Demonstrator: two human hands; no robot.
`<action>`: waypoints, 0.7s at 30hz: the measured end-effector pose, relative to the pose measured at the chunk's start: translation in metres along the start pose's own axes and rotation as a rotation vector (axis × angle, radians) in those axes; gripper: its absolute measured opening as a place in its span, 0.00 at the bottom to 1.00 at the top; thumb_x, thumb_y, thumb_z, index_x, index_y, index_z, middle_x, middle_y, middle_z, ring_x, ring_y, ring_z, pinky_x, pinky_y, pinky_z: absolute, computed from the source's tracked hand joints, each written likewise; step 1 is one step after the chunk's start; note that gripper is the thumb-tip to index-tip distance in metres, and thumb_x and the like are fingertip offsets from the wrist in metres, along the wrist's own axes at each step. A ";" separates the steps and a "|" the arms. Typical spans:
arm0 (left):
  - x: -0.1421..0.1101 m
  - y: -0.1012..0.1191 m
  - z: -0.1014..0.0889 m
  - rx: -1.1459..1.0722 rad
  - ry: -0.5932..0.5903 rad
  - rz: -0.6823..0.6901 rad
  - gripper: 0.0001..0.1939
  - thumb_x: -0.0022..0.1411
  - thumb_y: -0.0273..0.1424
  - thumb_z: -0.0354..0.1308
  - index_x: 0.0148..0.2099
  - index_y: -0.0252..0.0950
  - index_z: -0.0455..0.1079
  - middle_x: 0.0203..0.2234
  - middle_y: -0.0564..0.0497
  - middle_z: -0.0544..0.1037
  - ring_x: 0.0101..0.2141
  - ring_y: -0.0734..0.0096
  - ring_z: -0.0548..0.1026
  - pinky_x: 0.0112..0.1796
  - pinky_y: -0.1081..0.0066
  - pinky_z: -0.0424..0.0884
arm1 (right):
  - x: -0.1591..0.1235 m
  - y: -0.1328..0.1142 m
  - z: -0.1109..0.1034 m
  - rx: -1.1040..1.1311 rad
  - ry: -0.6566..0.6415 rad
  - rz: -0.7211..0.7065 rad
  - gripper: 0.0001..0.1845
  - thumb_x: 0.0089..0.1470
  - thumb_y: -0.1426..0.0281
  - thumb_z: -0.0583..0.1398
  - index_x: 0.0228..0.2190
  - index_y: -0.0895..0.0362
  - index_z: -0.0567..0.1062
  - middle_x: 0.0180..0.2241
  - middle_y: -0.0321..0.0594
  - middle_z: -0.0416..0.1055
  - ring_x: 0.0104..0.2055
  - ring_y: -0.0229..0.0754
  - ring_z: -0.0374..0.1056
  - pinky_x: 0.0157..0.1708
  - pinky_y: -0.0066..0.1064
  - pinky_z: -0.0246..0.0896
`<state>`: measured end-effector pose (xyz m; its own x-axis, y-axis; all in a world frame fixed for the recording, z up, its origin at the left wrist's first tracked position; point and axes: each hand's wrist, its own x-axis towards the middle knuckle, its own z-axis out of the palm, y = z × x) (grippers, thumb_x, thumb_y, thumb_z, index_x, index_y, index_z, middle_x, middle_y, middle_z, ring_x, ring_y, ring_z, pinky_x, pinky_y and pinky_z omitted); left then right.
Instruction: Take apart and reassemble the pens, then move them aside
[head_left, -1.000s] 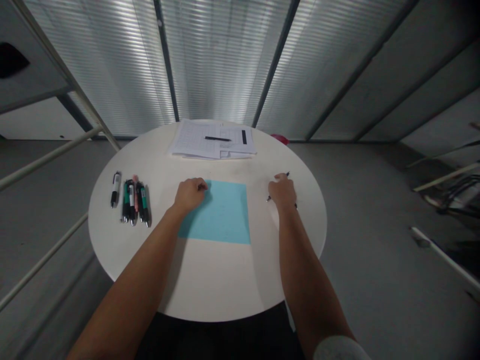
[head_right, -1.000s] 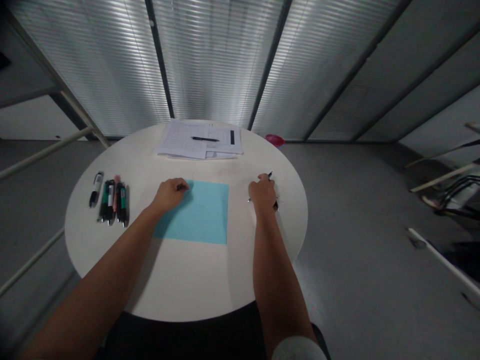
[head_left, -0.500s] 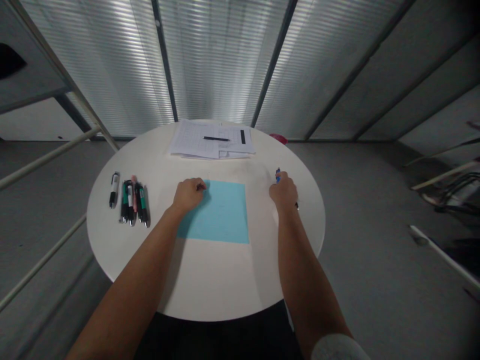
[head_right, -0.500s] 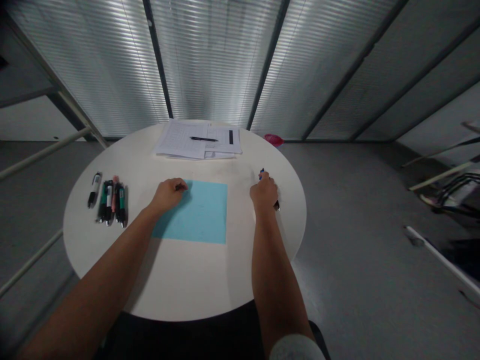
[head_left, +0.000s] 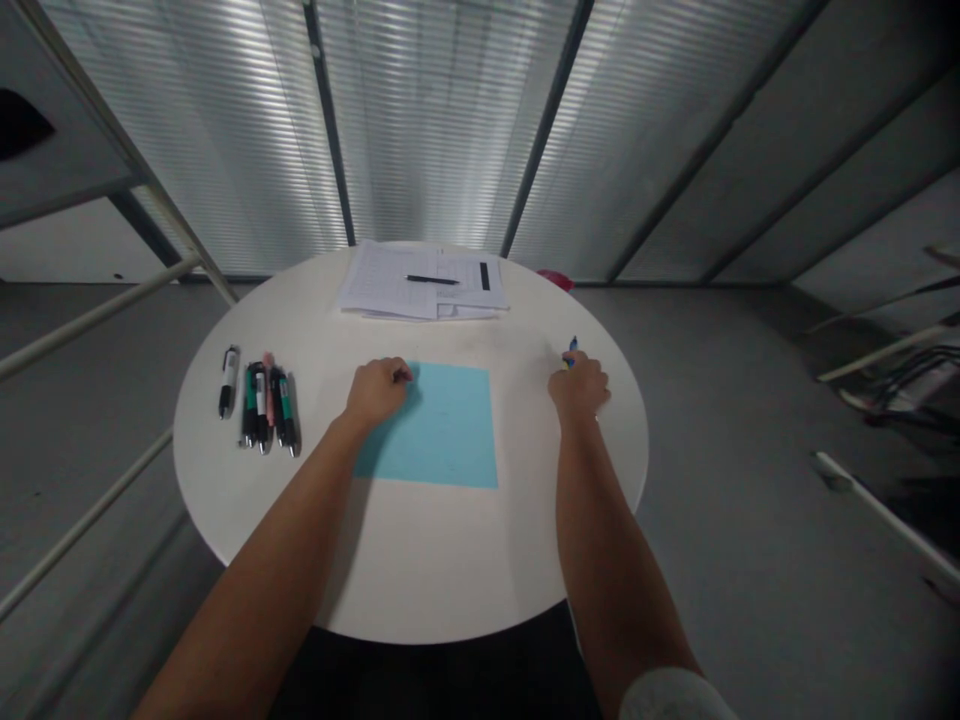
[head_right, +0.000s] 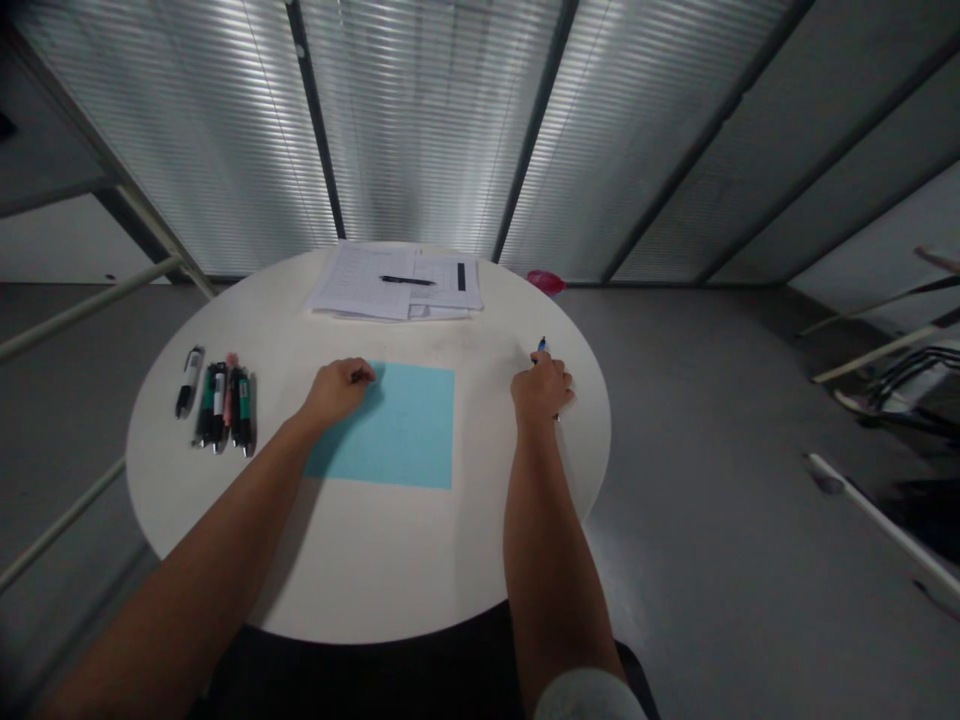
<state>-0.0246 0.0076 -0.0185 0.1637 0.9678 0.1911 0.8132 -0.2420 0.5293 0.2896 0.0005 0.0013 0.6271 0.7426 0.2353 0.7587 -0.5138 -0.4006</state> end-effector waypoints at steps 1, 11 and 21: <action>0.000 0.000 0.000 -0.002 0.000 0.003 0.11 0.54 0.26 0.53 0.36 0.38 0.76 0.33 0.49 0.81 0.35 0.66 0.76 0.38 0.71 0.67 | 0.000 0.001 0.001 -0.010 -0.005 -0.016 0.24 0.53 0.76 0.51 0.50 0.52 0.74 0.48 0.52 0.69 0.49 0.55 0.64 0.43 0.46 0.58; 0.000 0.002 -0.001 0.008 -0.001 0.005 0.12 0.53 0.24 0.52 0.36 0.38 0.76 0.33 0.50 0.81 0.36 0.66 0.76 0.39 0.71 0.67 | 0.001 0.001 -0.004 -0.035 -0.023 -0.066 0.27 0.52 0.78 0.51 0.51 0.48 0.74 0.46 0.51 0.70 0.46 0.53 0.67 0.40 0.40 0.61; -0.001 0.001 -0.001 -0.006 0.007 0.006 0.12 0.54 0.25 0.52 0.36 0.38 0.76 0.33 0.50 0.80 0.35 0.67 0.76 0.38 0.71 0.67 | 0.001 -0.002 -0.004 -0.021 -0.058 -0.060 0.21 0.52 0.76 0.54 0.43 0.50 0.79 0.44 0.53 0.69 0.47 0.56 0.66 0.41 0.44 0.62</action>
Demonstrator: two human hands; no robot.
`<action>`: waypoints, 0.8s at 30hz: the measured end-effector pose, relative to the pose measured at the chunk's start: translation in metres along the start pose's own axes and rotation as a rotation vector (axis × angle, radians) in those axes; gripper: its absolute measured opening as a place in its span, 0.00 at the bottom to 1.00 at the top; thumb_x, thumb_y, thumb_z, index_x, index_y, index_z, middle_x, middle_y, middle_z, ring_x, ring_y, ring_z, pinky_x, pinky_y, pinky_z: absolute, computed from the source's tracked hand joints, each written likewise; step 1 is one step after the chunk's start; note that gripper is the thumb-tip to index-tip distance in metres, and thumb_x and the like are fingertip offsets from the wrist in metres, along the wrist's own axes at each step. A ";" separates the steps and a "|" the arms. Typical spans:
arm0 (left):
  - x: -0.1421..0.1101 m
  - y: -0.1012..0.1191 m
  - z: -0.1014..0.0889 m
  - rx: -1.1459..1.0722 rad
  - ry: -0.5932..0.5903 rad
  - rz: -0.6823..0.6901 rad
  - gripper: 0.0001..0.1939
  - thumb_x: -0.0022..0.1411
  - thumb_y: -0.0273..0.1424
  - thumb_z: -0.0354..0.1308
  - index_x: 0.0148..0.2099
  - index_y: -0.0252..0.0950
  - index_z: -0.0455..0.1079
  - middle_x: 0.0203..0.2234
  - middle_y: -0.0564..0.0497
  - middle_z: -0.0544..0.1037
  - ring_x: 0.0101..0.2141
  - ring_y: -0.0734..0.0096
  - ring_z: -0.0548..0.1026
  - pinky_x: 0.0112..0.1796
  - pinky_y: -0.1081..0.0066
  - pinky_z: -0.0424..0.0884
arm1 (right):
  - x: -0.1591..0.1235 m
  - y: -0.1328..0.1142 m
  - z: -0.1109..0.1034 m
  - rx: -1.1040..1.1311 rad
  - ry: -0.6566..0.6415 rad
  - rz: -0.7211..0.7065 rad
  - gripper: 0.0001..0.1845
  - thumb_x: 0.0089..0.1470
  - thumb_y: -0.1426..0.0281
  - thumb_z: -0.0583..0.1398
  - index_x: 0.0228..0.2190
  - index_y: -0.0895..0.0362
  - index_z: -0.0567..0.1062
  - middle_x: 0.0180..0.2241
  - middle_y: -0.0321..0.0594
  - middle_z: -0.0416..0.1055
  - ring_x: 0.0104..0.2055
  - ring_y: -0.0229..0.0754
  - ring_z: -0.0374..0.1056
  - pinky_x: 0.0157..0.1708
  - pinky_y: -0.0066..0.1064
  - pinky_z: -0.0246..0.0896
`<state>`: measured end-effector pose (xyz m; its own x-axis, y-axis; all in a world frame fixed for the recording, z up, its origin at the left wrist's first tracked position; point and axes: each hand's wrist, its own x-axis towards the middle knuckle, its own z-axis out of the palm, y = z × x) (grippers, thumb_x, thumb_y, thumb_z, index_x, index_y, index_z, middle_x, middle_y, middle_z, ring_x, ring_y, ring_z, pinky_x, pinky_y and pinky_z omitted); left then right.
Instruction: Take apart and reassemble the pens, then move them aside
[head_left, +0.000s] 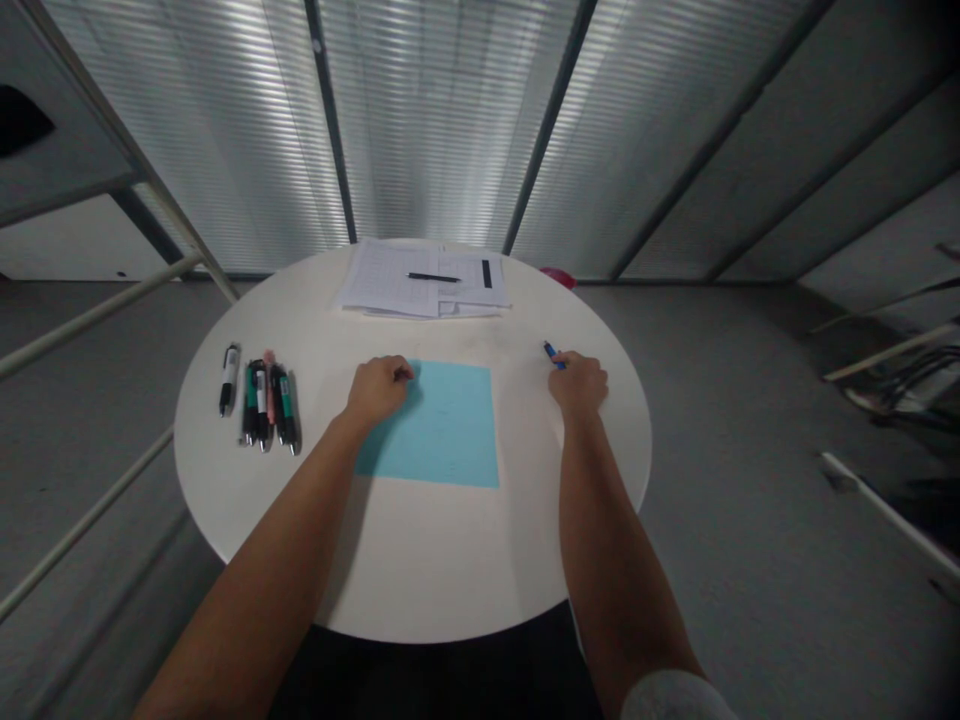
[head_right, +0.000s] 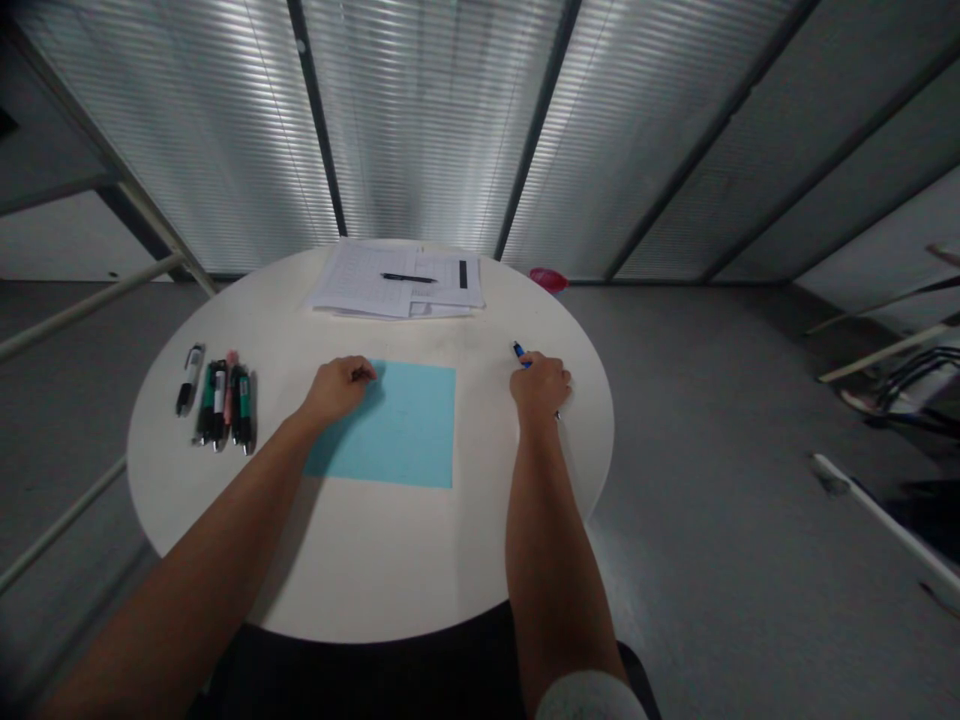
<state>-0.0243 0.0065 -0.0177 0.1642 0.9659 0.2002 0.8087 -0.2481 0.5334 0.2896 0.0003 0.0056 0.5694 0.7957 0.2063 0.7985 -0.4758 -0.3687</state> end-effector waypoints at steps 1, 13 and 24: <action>0.000 0.000 0.000 0.001 0.003 0.003 0.12 0.53 0.25 0.52 0.35 0.39 0.76 0.32 0.50 0.80 0.35 0.67 0.76 0.38 0.71 0.67 | 0.000 0.000 0.000 0.002 0.002 0.000 0.20 0.52 0.76 0.54 0.43 0.50 0.79 0.44 0.53 0.69 0.48 0.56 0.66 0.42 0.45 0.62; 0.000 -0.001 0.000 -0.105 0.058 0.022 0.13 0.51 0.22 0.50 0.35 0.37 0.74 0.32 0.49 0.79 0.35 0.67 0.75 0.39 0.70 0.68 | 0.002 -0.008 0.005 0.059 0.121 -0.015 0.16 0.53 0.72 0.54 0.42 0.56 0.77 0.42 0.53 0.70 0.45 0.53 0.66 0.40 0.42 0.60; -0.001 0.003 -0.002 -0.131 0.145 0.024 0.13 0.52 0.23 0.49 0.34 0.36 0.74 0.31 0.48 0.77 0.34 0.66 0.73 0.39 0.68 0.67 | -0.021 -0.043 0.026 0.261 0.041 -0.563 0.16 0.53 0.74 0.54 0.41 0.57 0.76 0.42 0.47 0.72 0.46 0.48 0.64 0.49 0.40 0.56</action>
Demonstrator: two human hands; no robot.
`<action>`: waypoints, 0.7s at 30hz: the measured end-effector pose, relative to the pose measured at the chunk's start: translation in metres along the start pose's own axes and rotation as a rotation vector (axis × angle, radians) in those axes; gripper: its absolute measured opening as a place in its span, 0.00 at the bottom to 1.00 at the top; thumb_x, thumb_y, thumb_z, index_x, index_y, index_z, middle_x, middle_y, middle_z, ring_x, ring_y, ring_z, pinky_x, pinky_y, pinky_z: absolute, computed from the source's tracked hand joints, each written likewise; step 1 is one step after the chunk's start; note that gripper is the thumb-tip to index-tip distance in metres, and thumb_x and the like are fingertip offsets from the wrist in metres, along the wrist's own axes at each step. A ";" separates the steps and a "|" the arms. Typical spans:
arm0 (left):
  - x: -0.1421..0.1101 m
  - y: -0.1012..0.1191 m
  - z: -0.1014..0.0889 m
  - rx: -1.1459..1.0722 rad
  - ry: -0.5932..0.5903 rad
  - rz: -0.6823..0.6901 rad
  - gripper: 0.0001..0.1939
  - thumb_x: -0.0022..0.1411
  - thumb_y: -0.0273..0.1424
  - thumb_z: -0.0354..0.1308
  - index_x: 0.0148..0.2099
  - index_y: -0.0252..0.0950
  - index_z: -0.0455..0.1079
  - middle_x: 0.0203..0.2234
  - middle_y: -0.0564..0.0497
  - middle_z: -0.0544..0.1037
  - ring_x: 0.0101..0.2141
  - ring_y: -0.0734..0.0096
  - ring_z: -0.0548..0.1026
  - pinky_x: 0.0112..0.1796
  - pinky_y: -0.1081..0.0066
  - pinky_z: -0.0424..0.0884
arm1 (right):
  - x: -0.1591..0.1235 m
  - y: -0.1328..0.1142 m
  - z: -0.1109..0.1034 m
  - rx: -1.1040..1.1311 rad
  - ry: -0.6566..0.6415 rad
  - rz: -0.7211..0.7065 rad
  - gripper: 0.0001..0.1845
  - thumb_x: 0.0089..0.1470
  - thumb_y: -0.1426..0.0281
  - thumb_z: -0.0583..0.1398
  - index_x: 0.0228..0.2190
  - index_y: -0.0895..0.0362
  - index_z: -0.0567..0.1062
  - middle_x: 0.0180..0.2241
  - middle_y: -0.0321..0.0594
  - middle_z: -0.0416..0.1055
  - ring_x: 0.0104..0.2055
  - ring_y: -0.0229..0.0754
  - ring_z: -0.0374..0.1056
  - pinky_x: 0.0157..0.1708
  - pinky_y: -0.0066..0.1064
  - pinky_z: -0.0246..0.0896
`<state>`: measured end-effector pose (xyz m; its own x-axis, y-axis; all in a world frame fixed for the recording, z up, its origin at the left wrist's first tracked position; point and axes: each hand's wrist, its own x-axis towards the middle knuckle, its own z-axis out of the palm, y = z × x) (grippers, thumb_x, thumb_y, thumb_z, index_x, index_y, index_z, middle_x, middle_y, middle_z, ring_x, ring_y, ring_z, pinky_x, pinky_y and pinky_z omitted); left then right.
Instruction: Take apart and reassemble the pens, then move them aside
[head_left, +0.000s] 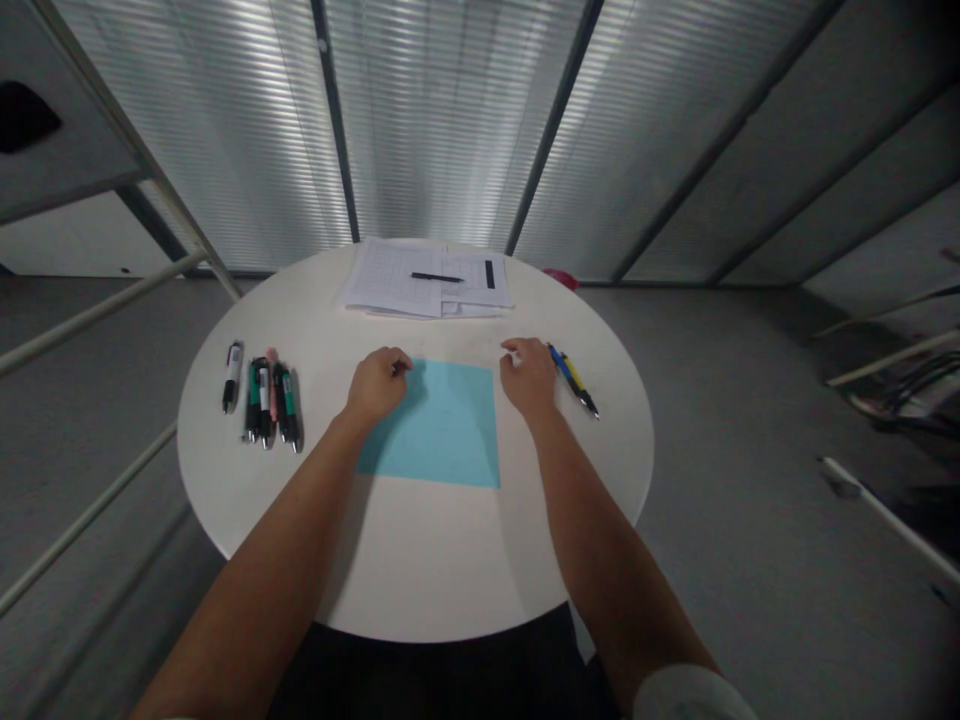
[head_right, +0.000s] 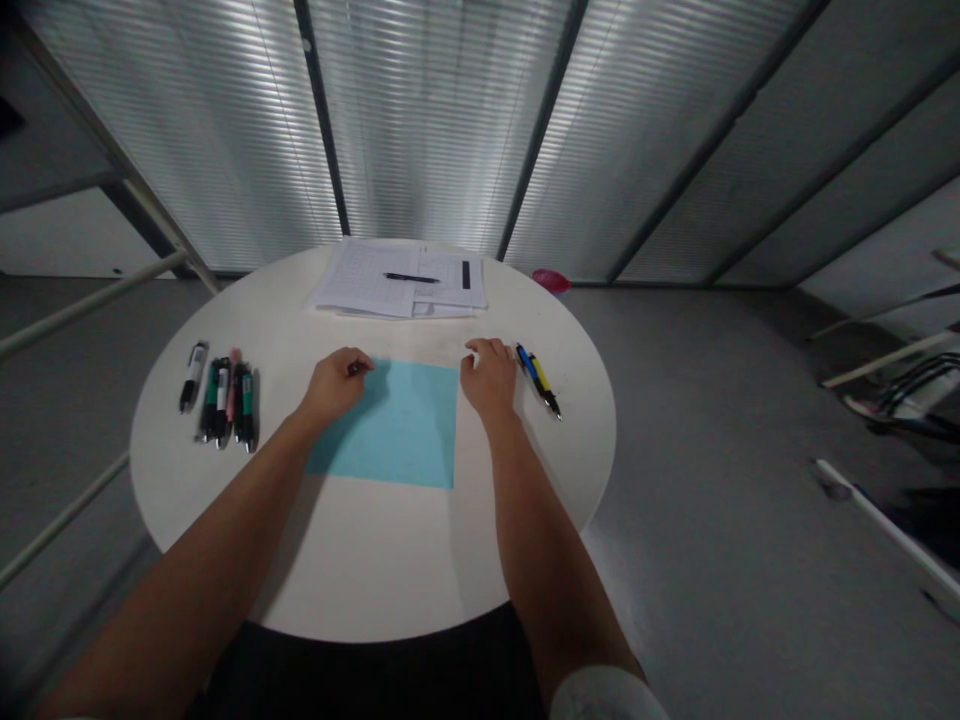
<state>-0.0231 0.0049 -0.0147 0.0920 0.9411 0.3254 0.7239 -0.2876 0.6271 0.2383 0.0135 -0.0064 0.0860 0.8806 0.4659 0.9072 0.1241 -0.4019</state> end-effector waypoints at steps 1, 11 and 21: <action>0.000 0.001 -0.001 0.027 0.008 -0.007 0.13 0.52 0.23 0.49 0.34 0.37 0.74 0.31 0.48 0.77 0.35 0.65 0.73 0.39 0.68 0.67 | -0.001 -0.003 0.004 0.023 -0.075 -0.059 0.15 0.53 0.74 0.54 0.41 0.56 0.76 0.42 0.46 0.72 0.45 0.47 0.64 0.49 0.40 0.56; -0.010 0.019 -0.032 0.465 0.371 -0.437 0.17 0.55 0.31 0.53 0.47 0.36 0.71 0.51 0.37 0.67 0.54 0.43 0.60 0.51 0.47 0.54 | -0.002 0.001 0.019 0.056 -0.257 -0.102 0.15 0.53 0.75 0.55 0.39 0.53 0.78 0.41 0.44 0.73 0.45 0.46 0.64 0.49 0.40 0.57; -0.013 -0.004 -0.032 0.570 0.268 -0.633 0.25 0.56 0.39 0.51 0.51 0.28 0.67 0.53 0.26 0.67 0.58 0.35 0.57 0.53 0.40 0.50 | -0.003 -0.001 0.017 0.053 -0.255 -0.107 0.15 0.54 0.75 0.55 0.39 0.53 0.79 0.42 0.43 0.73 0.45 0.46 0.64 0.49 0.39 0.56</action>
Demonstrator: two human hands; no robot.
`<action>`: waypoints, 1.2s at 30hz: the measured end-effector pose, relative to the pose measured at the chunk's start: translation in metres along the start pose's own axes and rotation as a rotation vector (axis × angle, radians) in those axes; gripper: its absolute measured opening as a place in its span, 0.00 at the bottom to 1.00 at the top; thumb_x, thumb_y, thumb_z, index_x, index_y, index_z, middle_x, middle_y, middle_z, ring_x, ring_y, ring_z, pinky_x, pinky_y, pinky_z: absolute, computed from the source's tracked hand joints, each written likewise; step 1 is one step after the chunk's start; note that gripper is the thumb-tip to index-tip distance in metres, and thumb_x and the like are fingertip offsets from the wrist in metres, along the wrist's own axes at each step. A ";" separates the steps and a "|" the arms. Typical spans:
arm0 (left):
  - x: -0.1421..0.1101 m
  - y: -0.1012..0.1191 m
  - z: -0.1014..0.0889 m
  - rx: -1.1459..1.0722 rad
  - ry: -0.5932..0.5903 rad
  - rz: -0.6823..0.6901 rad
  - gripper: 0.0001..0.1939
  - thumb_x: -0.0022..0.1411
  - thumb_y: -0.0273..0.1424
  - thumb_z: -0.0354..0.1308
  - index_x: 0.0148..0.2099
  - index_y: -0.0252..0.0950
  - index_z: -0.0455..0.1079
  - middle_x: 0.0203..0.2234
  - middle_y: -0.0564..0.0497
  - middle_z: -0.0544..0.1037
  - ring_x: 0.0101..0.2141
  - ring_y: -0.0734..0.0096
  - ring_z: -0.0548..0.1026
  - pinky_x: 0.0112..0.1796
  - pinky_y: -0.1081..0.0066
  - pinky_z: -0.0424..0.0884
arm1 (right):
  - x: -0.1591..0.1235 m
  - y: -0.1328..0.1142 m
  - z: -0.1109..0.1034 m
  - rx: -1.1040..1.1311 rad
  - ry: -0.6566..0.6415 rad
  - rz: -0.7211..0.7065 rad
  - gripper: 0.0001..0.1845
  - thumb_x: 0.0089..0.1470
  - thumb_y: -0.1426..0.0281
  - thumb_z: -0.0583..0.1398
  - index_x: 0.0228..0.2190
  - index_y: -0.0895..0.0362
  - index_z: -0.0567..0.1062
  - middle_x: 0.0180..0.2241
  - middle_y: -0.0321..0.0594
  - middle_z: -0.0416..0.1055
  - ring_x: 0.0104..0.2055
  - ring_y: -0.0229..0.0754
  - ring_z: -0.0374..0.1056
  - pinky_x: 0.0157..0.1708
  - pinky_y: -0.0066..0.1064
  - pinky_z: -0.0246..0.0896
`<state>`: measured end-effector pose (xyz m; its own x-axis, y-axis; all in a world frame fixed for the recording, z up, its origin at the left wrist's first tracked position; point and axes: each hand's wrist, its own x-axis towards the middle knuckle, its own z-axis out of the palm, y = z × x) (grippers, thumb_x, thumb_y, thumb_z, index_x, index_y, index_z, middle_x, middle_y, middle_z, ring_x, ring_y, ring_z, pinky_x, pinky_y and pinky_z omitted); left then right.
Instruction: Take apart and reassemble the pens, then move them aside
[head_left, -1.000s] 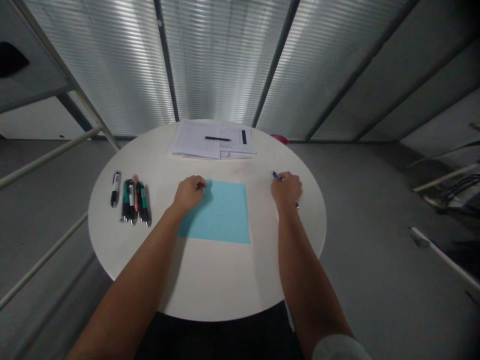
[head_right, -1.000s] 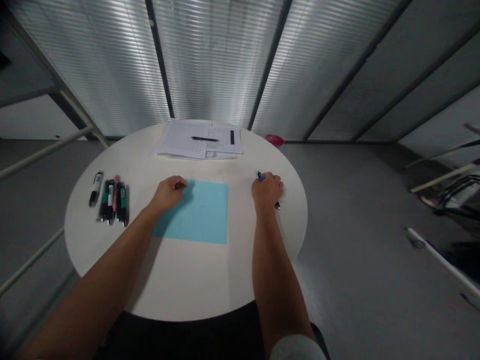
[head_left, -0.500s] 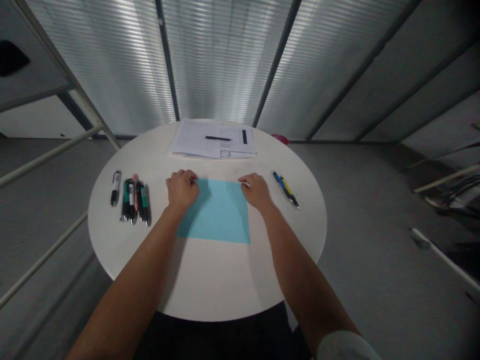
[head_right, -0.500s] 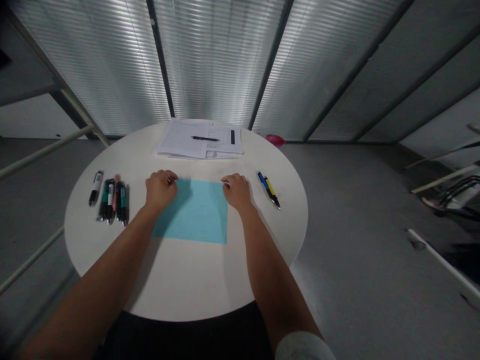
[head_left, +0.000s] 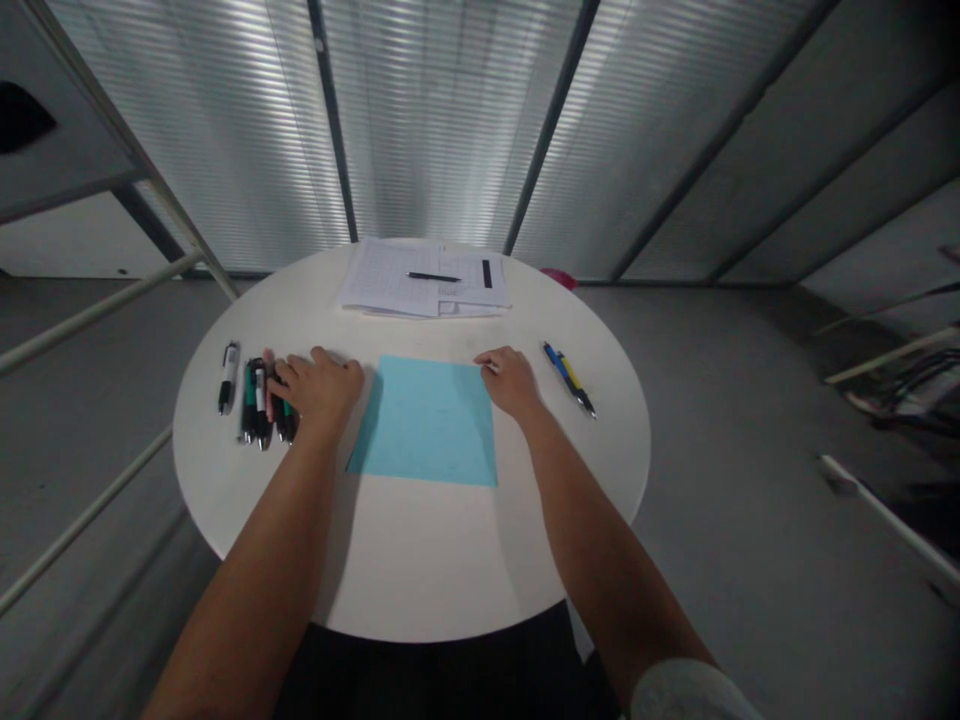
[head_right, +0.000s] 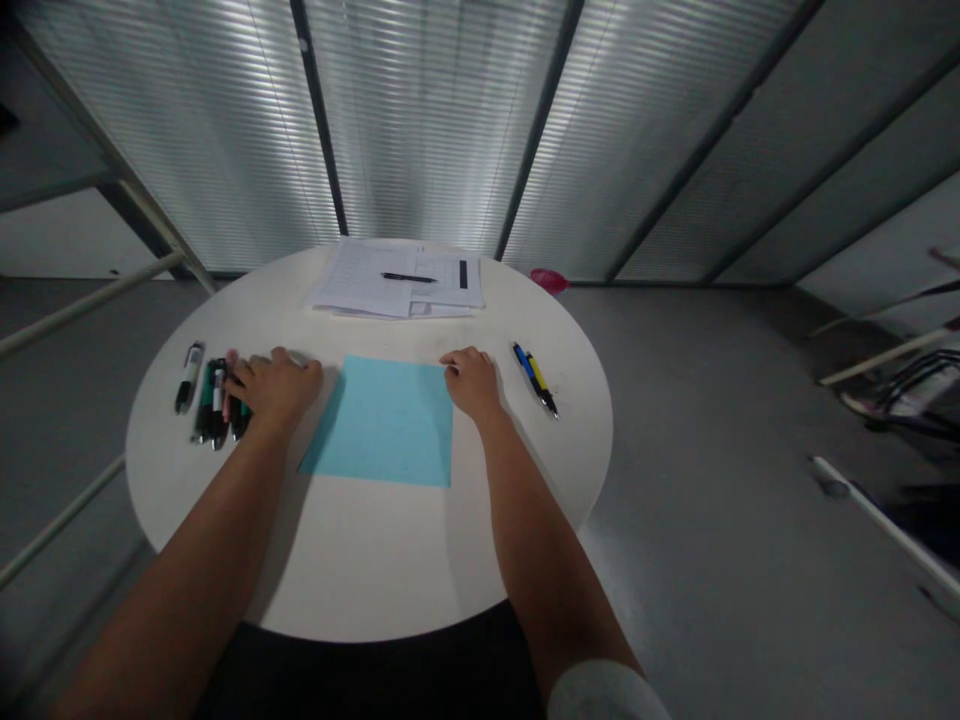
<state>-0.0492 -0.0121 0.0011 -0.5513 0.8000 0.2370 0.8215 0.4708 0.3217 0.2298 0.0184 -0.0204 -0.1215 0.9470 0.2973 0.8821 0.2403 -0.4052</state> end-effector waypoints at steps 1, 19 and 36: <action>0.000 0.000 0.000 0.014 -0.002 0.012 0.24 0.56 0.39 0.51 0.50 0.28 0.68 0.52 0.27 0.68 0.57 0.36 0.59 0.52 0.41 0.51 | 0.000 0.000 0.000 0.001 0.002 0.001 0.15 0.54 0.75 0.54 0.39 0.53 0.79 0.42 0.43 0.73 0.45 0.46 0.64 0.49 0.39 0.56; 0.004 0.004 -0.008 -0.127 0.035 0.069 0.17 0.59 0.35 0.50 0.44 0.36 0.74 0.47 0.34 0.72 0.52 0.39 0.63 0.49 0.43 0.55 | 0.000 0.000 0.000 0.010 0.011 0.015 0.15 0.53 0.75 0.54 0.38 0.52 0.78 0.41 0.42 0.73 0.43 0.45 0.65 0.48 0.40 0.57; 0.002 0.001 -0.007 -0.103 -0.068 0.016 0.18 0.57 0.29 0.50 0.48 0.34 0.73 0.48 0.31 0.67 0.52 0.37 0.63 0.46 0.46 0.61 | 0.001 0.001 0.001 0.015 0.006 0.015 0.15 0.53 0.75 0.55 0.38 0.52 0.79 0.40 0.43 0.73 0.41 0.45 0.66 0.47 0.40 0.59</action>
<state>-0.0505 -0.0123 0.0084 -0.5240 0.8322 0.1816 0.8090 0.4195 0.4117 0.2297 0.0199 -0.0214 -0.1051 0.9493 0.2964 0.8768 0.2290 -0.4227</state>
